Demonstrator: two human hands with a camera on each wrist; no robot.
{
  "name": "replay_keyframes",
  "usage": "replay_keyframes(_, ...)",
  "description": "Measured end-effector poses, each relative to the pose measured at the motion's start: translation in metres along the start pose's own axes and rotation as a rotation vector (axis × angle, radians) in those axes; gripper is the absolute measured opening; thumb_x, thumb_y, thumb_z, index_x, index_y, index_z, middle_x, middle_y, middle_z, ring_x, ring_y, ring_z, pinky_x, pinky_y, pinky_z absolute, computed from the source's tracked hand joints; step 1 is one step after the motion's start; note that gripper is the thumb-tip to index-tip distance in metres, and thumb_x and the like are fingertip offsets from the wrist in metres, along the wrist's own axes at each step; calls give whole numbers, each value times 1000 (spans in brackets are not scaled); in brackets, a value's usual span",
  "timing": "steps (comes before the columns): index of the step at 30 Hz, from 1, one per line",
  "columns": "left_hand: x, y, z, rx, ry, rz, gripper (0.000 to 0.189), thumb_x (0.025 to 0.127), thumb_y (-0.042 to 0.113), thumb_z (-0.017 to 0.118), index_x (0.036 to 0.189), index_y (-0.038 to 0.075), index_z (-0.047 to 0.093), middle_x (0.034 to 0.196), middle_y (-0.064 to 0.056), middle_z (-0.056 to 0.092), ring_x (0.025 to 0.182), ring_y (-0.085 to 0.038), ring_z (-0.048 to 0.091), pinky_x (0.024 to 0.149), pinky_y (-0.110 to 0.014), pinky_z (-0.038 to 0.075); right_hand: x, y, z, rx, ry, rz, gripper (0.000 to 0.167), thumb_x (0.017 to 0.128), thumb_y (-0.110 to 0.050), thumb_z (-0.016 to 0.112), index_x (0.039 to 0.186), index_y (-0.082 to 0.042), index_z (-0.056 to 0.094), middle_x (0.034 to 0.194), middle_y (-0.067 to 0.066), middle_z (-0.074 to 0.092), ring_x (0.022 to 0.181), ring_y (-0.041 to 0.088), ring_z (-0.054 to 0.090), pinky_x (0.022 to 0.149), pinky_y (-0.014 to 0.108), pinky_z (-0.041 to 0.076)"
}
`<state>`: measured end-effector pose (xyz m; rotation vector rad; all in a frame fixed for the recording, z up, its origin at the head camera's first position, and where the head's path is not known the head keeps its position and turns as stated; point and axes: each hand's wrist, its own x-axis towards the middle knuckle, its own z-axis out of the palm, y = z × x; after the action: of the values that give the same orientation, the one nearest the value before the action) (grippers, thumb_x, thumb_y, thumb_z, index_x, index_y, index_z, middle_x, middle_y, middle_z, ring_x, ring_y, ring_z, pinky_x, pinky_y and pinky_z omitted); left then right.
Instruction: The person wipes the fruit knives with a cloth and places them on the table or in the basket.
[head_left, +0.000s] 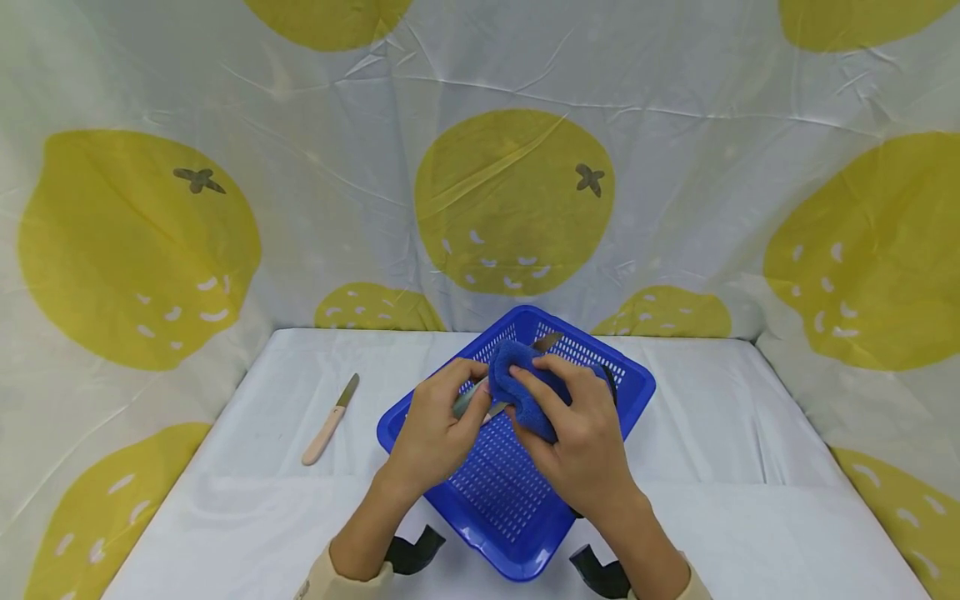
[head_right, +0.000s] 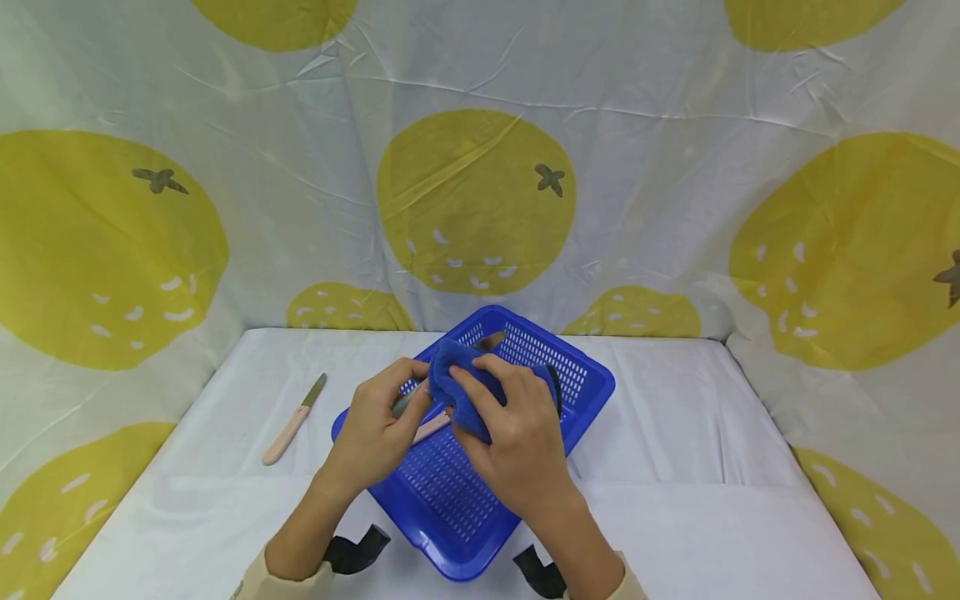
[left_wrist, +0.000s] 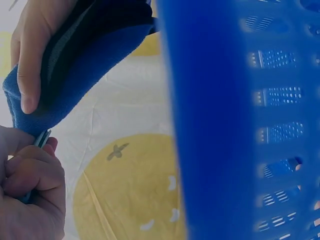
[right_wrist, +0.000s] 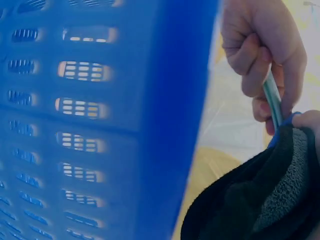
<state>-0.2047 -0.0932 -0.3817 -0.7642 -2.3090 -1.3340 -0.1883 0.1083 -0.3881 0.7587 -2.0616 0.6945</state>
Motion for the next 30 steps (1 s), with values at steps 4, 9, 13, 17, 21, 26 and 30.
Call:
replay_keyframes(4, 0, 1, 0, 0, 2, -7, 17, 107, 23, 55, 114, 14, 69, 106, 4, 72, 99, -7, 69, 87, -32, 60, 2, 3, 0, -30, 38, -4, 36, 100, -35, 66, 126, -11, 73, 129, 19, 60, 111, 37, 61, 86, 52, 51)
replay_keyframes(9, -1, 3, 0, -32, -22, -51, 16, 108, 24, 55, 113, 16, 68, 100, 5, 70, 86, -7, 66, 74, -28, 60, 4, 12, -3, -53, 91, 19, 41, 104, -43, 58, 125, -10, 73, 127, 20, 62, 107, 39, 62, 85, 53, 49)
replay_keyframes(13, -1, 5, 0, -53, -41, -82, 15, 107, 24, 56, 113, 16, 67, 99, 2, 69, 83, -9, 66, 70, -26, 59, 4, 22, -6, -49, 108, 68, 43, 103, -44, 59, 126, -10, 73, 129, 20, 62, 111, 39, 61, 87, 55, 47)
replay_keyframes(17, -2, 6, -1, -45, -51, -97, 17, 107, 25, 56, 116, 15, 67, 102, 0, 69, 86, -10, 66, 73, -26, 59, 3, 30, -8, -42, 121, 103, 45, 103, -44, 59, 128, -10, 72, 130, 21, 61, 117, 41, 58, 93, 58, 45)
replay_keyframes(21, -2, 6, -2, -50, -49, -104, 21, 108, 26, 55, 122, 15, 66, 110, 1, 69, 95, -10, 65, 80, -27, 59, 3, 30, -10, -33, 143, 96, 44, 102, -44, 61, 127, -10, 72, 129, 21, 61, 118, 40, 58, 96, 58, 45)
replay_keyframes(26, -1, 6, -3, -78, -52, -98, 20, 107, 24, 56, 125, 18, 65, 115, 3, 68, 100, -11, 66, 84, -31, 60, 3, 20, -8, -4, 142, 29, 41, 101, -42, 63, 123, -8, 74, 128, 20, 62, 116, 38, 58, 93, 51, 47)
replay_keyframes(30, -1, 6, -3, -90, -56, -97, 22, 108, 22, 55, 127, 16, 64, 120, 4, 68, 110, -9, 67, 95, -35, 58, 2, 8, -2, 26, 104, -29, 39, 102, -40, 63, 124, -10, 74, 128, 19, 62, 114, 37, 59, 91, 48, 48)
